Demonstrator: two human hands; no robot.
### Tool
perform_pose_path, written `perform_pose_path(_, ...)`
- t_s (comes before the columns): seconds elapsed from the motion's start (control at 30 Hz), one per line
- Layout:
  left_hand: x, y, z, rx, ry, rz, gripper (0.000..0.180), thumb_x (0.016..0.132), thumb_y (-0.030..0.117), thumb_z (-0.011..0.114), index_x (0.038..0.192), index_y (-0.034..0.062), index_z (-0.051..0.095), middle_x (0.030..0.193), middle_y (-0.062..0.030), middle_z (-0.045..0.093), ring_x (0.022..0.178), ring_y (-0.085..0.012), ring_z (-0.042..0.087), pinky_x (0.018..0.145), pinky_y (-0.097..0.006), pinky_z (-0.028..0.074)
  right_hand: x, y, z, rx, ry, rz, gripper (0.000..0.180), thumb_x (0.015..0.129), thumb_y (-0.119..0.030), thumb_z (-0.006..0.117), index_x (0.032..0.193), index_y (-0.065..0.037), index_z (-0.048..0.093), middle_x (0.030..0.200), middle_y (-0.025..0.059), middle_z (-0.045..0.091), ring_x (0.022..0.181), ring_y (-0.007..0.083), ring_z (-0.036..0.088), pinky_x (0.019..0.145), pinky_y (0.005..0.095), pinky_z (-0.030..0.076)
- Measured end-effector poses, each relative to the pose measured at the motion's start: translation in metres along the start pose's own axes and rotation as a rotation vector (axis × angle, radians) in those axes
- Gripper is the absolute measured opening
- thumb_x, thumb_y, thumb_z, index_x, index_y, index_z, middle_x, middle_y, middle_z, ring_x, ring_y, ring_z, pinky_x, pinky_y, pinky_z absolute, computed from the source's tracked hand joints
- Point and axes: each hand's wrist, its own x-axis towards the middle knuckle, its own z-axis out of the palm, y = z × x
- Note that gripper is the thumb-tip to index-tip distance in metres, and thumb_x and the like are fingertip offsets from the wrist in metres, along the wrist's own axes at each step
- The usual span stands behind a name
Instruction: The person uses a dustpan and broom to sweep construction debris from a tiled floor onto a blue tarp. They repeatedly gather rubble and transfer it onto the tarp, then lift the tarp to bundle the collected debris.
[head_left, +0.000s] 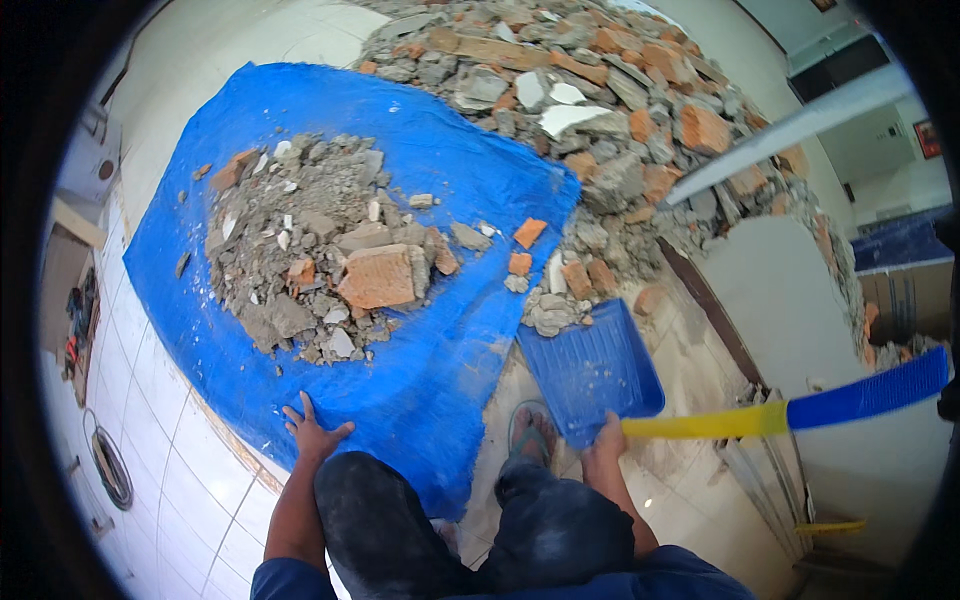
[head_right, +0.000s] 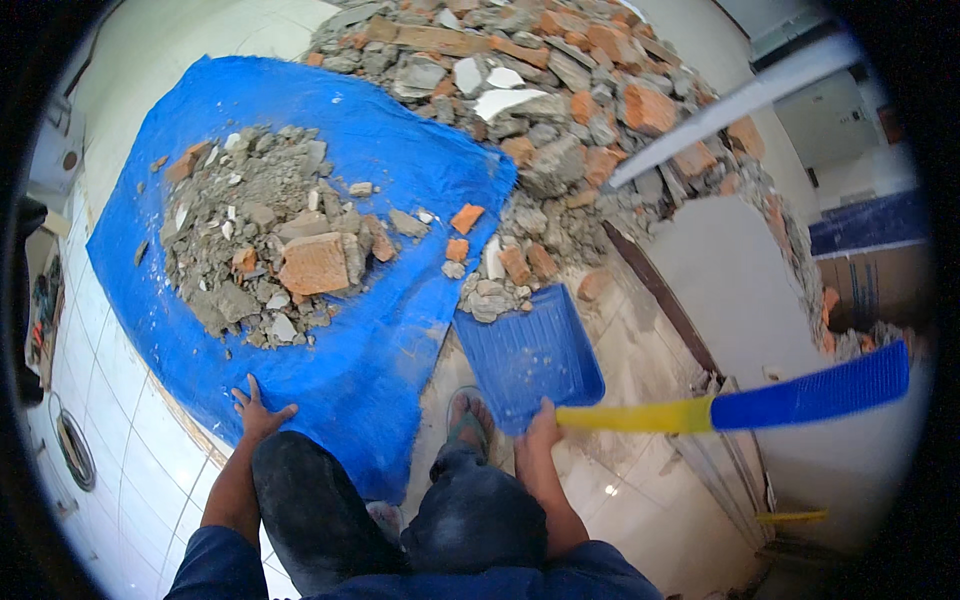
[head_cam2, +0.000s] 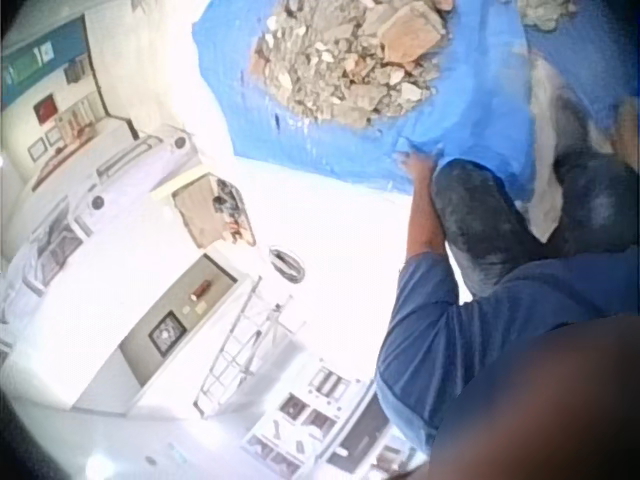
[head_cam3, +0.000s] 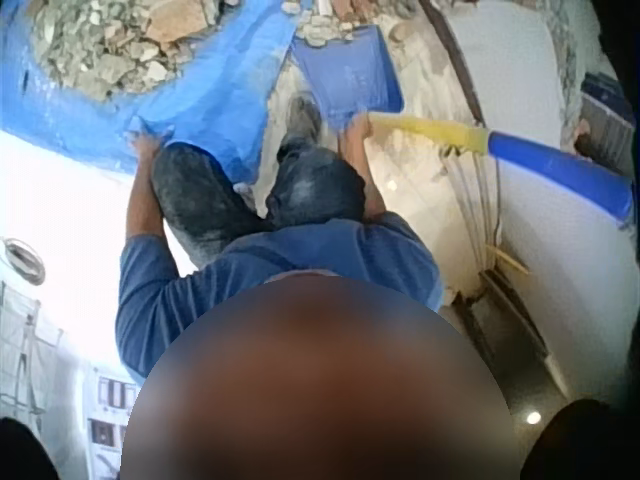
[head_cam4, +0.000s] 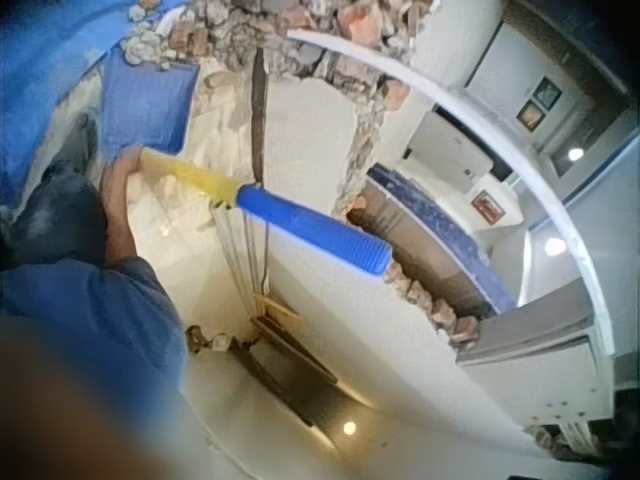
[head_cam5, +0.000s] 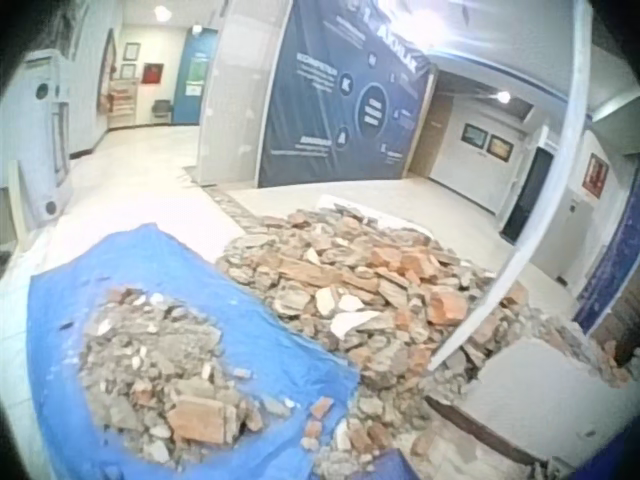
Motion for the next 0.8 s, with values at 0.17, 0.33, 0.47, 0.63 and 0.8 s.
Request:
perform_pose_path(0.17, -0.007, 0.007, -0.006, 0.012, -0.019, -0.022, 0.146, 0.054, 0.059, 0.093, 0.162, 0.0227, 0.002, 0.161, -0.0358, -0.007, 0.146, -0.0610, 0.005, 0.119, -0.060, 0.024, 0.052, 0.013, 0.164, 0.155, 0.064, 0.092, 0.050, 0.087, -0.008, 0.060, 0.134, 0.006, 0.048, 0.123, 0.0178, 0.062, 0.102, 0.0318, 0.067, 0.090, 0.0440, 0.056)
perform_pose_path(0.33, -0.006, 0.009, -0.007, 0.013, -0.008, -0.014, 0.147, 0.053, 0.060, 0.093, 0.162, 0.0235, 0.001, 0.161, -0.0354, -0.007, 0.146, -0.0602, 0.004, 0.119, -0.060, 0.024, 0.075, 0.029, 0.195, 0.131, 0.198, 0.120, 0.053, 0.086, -0.010, 0.065, 0.133, 0.008, 0.049, 0.125, 0.0185, 0.062, 0.103, 0.0315, 0.067, 0.093, 0.0442, 0.055)
perform_pose_path(0.47, -0.004, 0.005, -0.005, 0.006, -0.006, 0.000, 0.147, 0.054, 0.059, 0.093, 0.162, 0.0240, 0.000, 0.162, -0.0347, -0.008, 0.147, -0.0599, 0.004, 0.119, -0.059, 0.023, 0.092, 0.024, 0.137, 0.253, 0.018, 0.081, 0.047, 0.088, -0.012, 0.068, 0.129, 0.005, 0.052, 0.123, 0.0179, 0.063, 0.103, 0.0316, 0.067, 0.093, 0.0449, 0.055)
perform_pose_path(0.63, -0.003, 0.004, -0.004, 0.037, -0.008, -0.017, 0.147, 0.054, 0.059, 0.094, 0.162, 0.0245, 0.001, 0.162, -0.0345, -0.008, 0.147, -0.0591, 0.003, 0.120, -0.058, 0.023, 0.096, 0.008, 0.065, 0.284, -0.040, -0.027, 0.038, 0.093, -0.013, 0.064, 0.126, 0.001, 0.054, 0.121, 0.0164, 0.065, 0.108, 0.0322, 0.065, 0.097, 0.0472, 0.054)
perform_pose_path(0.8, -0.005, 0.008, -0.005, 0.039, -0.012, -0.018, 0.147, 0.054, 0.060, 0.093, 0.162, 0.0237, 0.001, 0.162, -0.0345, -0.007, 0.147, -0.0593, 0.004, 0.120, -0.058, 0.023, 0.077, -0.011, 0.016, 0.286, -0.151, 0.008, 0.036, 0.094, -0.015, 0.063, 0.126, -0.001, 0.056, 0.121, 0.0145, 0.065, 0.108, 0.0317, 0.065, 0.098, 0.0471, 0.053)
